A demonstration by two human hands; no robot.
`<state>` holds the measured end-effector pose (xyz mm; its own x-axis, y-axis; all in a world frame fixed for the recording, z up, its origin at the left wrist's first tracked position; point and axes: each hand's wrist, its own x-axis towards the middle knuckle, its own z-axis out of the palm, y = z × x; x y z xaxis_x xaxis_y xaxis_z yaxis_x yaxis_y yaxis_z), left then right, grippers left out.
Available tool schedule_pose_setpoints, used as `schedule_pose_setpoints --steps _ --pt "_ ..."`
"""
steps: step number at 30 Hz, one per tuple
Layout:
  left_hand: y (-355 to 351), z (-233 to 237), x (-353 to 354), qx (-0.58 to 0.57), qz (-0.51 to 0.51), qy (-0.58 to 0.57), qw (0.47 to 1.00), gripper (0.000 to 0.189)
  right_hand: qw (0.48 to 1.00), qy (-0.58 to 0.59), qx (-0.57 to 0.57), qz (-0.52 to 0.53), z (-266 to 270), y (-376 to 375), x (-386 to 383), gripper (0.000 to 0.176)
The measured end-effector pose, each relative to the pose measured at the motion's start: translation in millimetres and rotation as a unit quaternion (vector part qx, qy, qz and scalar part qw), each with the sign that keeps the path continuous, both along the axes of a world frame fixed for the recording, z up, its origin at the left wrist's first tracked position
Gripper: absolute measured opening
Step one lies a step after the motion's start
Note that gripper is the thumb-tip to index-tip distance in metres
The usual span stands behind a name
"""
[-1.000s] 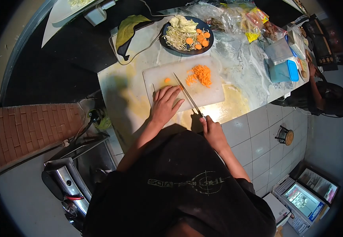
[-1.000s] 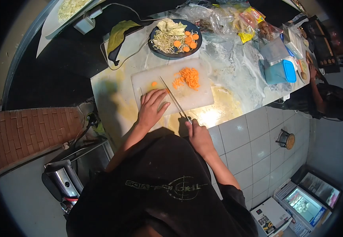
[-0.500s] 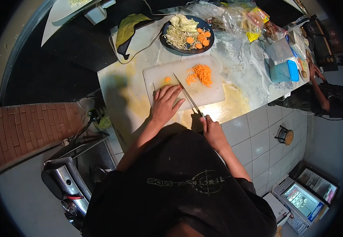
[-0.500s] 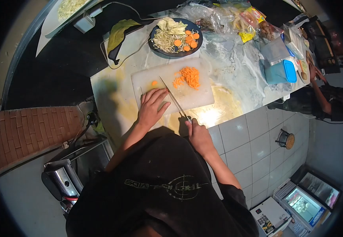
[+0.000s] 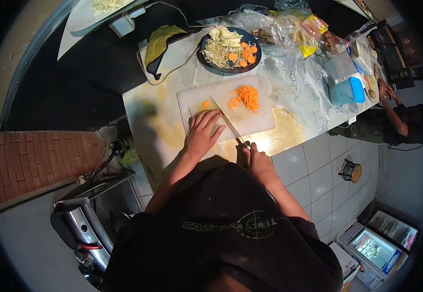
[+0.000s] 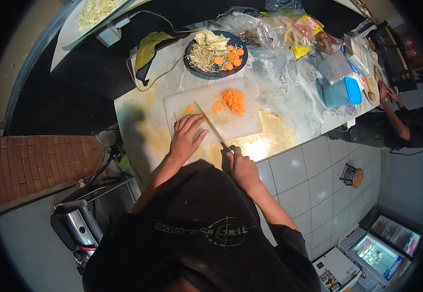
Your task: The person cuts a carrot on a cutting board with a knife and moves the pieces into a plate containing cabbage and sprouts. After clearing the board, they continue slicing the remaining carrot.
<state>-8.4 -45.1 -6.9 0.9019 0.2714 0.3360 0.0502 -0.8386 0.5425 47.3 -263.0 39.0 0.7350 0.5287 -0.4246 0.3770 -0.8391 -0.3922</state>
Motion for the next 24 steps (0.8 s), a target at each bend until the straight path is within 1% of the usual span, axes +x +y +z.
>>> schedule_pose_setpoints --steps 1,3,4,5,6,10,11,12,14,16,17,19,20,22,24 --pt "0 1 0 0.01 -0.012 0.002 1.0 0.043 1.0 -0.002 0.001 0.0 -5 -4 2 0.041" --pt "-1 2 0 0.028 -0.018 0.005 0.999 0.044 0.988 0.075 0.135 0.004 -18 -14 8 0.043" --pt "0 3 0 0.045 -0.024 0.009 0.999 0.045 0.988 0.074 0.136 0.005 -4 -10 11 0.043" --pt "0 1 0 0.047 -0.024 0.008 0.999 0.045 0.971 0.199 0.118 -0.066 15 -5 15 0.043" --pt "0 0 0 0.049 -0.022 0.009 0.998 0.046 0.932 0.32 0.098 -0.136 27 -2 16 0.043" --pt "-1 2 0 0.042 -0.021 0.018 0.999 0.046 0.934 0.315 0.107 -0.13 15 -14 12 0.042" --pt "-1 1 0 0.043 -0.021 0.018 0.999 0.046 0.97 0.191 0.128 -0.078 2 -21 7 0.042" --pt "0 1 0 0.043 -0.021 0.019 0.999 0.046 0.987 0.065 0.145 -0.026 -2 -23 4 0.041" --pt "-1 0 0 0.043 -0.022 0.019 0.999 0.046 0.991 0.044 0.124 -0.029 -5 -27 2 0.04" --pt "1 1 0 -0.005 -0.023 -0.009 1.0 0.042 0.994 0.024 0.105 -0.03 -1 -25 0 0.04" --pt "2 2 0 -0.004 -0.022 -0.01 1.0 0.042 0.994 0.024 0.101 -0.036 4 -23 -1 0.039" --pt "3 3 0 -0.126 0.011 -0.074 0.989 0.036 0.994 0.023 0.095 -0.043 6 -22 -5 0.038" --pt "4 4 -1 -0.127 0.01 -0.074 0.989 0.036 0.995 0.014 0.097 -0.029 4 -21 -7 0.038" --pt "8 9 -5 -0.111 0.059 -0.079 0.989 0.031 0.995 0.005 0.099 -0.015 -1 -21 -9 0.037" --pt "10 6 -7 -0.106 0.072 -0.083 0.988 0.028 0.996 -0.008 0.09 0.002 -6 -21 -10 0.036"
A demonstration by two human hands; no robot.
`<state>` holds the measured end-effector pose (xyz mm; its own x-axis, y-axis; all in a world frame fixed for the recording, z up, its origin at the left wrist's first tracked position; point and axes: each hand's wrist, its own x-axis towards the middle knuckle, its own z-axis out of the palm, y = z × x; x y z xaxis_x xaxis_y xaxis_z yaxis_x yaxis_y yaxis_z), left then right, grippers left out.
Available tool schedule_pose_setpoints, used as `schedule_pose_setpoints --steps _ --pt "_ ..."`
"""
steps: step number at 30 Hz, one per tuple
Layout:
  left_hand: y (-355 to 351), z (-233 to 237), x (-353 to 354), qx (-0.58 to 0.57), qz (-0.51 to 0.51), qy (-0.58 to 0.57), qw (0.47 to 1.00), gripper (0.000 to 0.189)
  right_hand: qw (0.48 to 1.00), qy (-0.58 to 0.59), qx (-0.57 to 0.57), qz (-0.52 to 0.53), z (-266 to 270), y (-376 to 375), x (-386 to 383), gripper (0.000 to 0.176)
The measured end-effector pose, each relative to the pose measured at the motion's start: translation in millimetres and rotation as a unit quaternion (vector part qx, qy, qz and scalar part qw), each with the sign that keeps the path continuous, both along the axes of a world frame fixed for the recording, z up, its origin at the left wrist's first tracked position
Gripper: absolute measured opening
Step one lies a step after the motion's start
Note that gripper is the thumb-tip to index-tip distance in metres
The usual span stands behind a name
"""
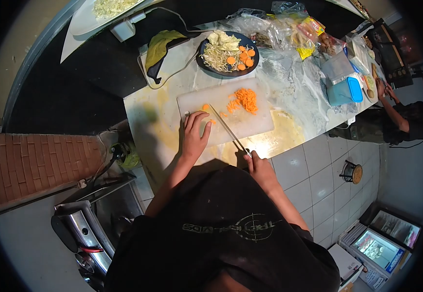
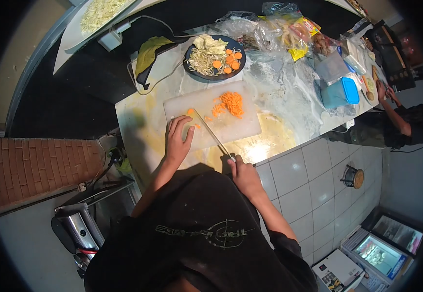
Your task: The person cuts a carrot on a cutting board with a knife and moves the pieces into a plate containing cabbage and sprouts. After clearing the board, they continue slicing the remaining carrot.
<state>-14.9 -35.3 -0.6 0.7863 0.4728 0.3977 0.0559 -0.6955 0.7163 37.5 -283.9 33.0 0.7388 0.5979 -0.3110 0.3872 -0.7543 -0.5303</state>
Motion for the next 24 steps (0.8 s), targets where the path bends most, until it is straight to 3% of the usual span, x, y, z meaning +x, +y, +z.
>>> schedule_pose_setpoints --steps 3,8,20,24 --pt "2 -7 -5 0.02 -0.008 0.023 1.0 0.026 0.998 -0.056 -0.006 -0.012 2 0 1 0.036" --pt "-6 -2 -2 0.091 0.022 0.093 0.991 0.025 0.998 -0.04 -0.039 -0.027 8 -1 4 0.035" --pt "15 -9 8 0.078 -0.069 0.076 0.992 0.017 0.999 0.02 0.002 -0.03 8 -2 1 0.036" --pt "13 -2 7 0.031 -0.044 0.041 0.998 0.016 0.999 0.006 -0.018 -0.04 5 -4 5 0.037"
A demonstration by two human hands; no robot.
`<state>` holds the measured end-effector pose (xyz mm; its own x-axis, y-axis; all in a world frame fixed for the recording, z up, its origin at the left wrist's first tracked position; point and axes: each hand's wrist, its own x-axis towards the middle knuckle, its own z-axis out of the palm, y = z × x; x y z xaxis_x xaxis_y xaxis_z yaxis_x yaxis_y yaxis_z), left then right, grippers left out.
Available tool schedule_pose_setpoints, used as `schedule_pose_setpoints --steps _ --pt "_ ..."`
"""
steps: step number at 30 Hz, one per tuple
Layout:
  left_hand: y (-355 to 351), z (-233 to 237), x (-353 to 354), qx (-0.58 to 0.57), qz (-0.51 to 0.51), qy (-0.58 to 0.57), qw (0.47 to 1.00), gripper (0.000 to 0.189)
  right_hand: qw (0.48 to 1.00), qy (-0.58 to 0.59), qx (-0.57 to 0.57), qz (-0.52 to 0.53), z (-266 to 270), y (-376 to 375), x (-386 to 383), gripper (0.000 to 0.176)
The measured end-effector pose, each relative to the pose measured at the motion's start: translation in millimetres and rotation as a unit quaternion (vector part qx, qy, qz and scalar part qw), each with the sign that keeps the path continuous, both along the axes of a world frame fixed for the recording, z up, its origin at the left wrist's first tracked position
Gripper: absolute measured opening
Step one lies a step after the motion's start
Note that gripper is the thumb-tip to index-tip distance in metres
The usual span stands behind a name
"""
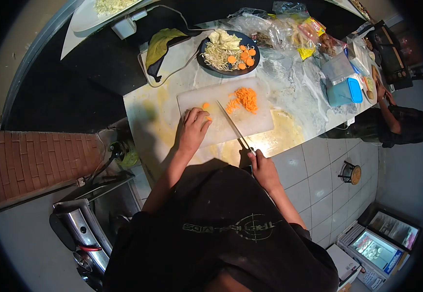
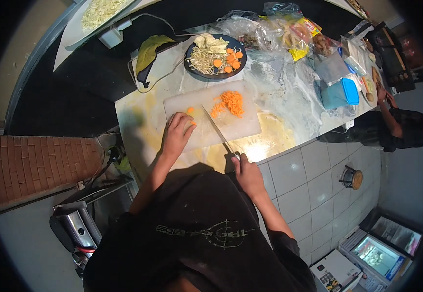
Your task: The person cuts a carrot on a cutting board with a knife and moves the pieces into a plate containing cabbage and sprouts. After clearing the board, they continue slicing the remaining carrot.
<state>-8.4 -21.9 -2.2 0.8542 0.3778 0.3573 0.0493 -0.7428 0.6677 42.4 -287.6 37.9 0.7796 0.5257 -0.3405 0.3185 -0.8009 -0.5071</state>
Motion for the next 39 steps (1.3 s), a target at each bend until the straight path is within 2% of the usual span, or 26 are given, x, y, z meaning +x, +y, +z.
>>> schedule_pose_setpoints --steps 2,6,8,13,19,39 --pt "-2 6 -3 0.04 0.041 0.031 0.998 0.017 1.0 0.006 0.005 -0.007 1 1 1 0.037" --pt "-9 -5 -2 0.057 0.056 0.041 0.996 0.016 0.999 0.005 0.031 0.0 1 1 -1 0.039" --pt "-11 -10 3 0.056 0.03 -0.004 0.998 0.014 0.999 0.022 0.033 0.003 4 4 -5 0.04" --pt "-17 -10 3 0.001 0.033 -0.025 0.999 0.015 0.998 0.054 0.009 -0.005 16 11 -11 0.041" --pt "-23 -4 -17 0.093 -0.026 0.02 0.995 0.035 0.996 0.084 0.009 -0.009 17 12 -12 0.042" --pt "-28 -10 -10 0.108 -0.039 0.057 0.992 0.045 0.997 0.078 0.022 0.001 15 15 -10 0.041"
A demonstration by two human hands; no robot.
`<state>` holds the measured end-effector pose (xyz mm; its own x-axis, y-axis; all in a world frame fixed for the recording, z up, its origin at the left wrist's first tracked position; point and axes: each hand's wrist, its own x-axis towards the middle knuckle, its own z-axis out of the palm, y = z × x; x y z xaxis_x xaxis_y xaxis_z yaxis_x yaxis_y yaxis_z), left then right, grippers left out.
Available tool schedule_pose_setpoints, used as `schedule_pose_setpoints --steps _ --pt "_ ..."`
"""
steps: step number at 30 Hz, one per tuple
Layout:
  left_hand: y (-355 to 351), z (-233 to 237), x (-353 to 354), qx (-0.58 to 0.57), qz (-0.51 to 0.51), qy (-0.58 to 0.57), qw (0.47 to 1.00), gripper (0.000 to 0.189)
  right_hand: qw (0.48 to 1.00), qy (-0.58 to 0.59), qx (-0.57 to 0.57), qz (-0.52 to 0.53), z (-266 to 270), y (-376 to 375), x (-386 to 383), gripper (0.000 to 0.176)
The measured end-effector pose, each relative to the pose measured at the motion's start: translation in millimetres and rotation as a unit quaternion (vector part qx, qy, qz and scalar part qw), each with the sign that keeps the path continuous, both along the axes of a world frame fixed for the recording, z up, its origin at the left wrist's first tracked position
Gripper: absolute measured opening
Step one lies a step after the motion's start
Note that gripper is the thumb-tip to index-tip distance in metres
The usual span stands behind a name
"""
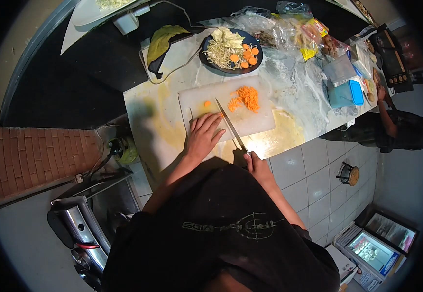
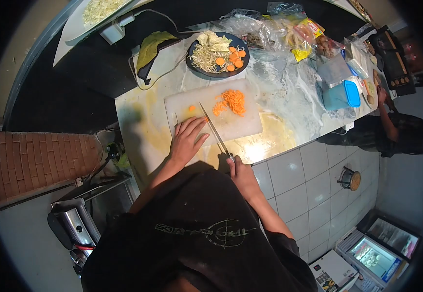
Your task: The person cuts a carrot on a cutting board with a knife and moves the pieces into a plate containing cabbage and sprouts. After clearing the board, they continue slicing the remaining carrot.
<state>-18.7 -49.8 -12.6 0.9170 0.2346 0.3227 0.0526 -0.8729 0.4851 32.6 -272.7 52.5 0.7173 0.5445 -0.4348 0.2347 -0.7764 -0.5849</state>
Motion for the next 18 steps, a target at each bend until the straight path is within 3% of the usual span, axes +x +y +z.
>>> schedule_pose_setpoints --steps 18 --pt "0.1 -0.1 0.4 0.001 0.003 0.003 1.0 0.046 1.0 -0.003 0.001 -0.002 -1.5 3.0 -0.9 0.042"
